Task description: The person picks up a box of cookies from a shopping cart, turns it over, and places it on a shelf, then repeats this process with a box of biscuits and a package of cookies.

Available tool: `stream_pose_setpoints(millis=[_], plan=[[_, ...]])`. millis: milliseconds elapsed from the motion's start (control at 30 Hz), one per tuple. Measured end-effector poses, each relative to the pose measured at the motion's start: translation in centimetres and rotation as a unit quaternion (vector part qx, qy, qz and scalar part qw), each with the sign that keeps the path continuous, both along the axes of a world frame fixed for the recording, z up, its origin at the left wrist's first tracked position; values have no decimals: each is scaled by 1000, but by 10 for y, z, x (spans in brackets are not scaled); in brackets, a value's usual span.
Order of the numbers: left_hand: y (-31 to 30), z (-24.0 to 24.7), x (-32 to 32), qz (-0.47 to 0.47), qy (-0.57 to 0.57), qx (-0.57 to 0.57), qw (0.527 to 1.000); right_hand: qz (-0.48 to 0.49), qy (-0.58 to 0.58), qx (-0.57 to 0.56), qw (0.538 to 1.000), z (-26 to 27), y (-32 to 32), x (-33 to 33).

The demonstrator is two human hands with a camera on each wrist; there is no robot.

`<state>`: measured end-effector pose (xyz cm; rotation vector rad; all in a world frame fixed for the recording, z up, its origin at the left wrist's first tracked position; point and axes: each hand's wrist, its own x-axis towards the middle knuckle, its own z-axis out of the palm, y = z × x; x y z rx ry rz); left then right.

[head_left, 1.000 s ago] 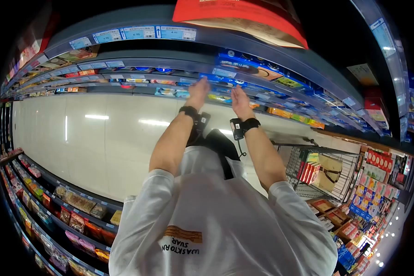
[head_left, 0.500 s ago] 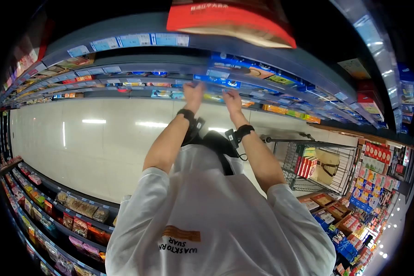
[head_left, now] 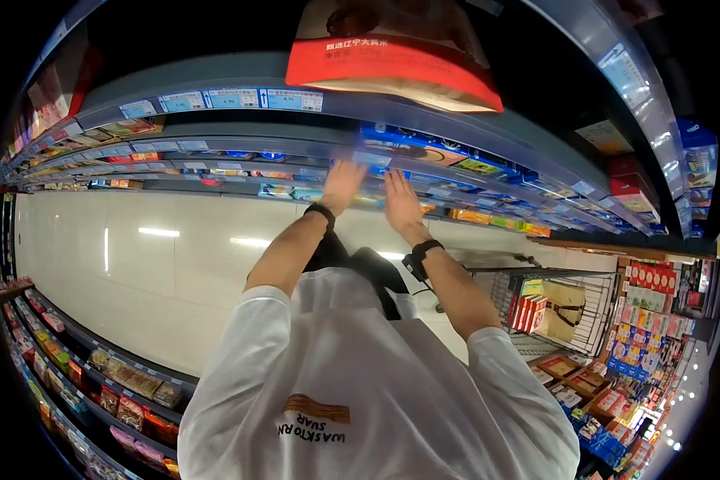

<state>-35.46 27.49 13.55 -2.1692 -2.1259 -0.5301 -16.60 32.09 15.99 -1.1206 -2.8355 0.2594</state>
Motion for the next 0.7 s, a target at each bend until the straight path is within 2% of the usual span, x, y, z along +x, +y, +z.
stream_pose_setpoints(millis=[133,233,333,433,533,600,667,700], plan=[[21,6,-7,-2,-20,-158,987,-5,2,19,1000,-11,7,-1],[28,-10,-11,1,-12,-85,996,-12,17,26,999,-10,11,-7],[32,-18,-14,4,-26,-120,992,2,29,35,999,-5,16,-9],[36,-21,-15,3,-20,-143,990,-6,44,-35,998,4,21,-11],[34,-21,-16,5,-38,-56,998,0,68,6,998,0,24,-12],[38,-20,-12,72,-301,-41,950,1,60,4,998,0,24,-10],[33,-16,-10,74,-310,-79,945,0,46,-11,999,6,19,-10],[25,-10,-10,39,-187,-124,974,-4,37,-24,999,10,16,-11]])
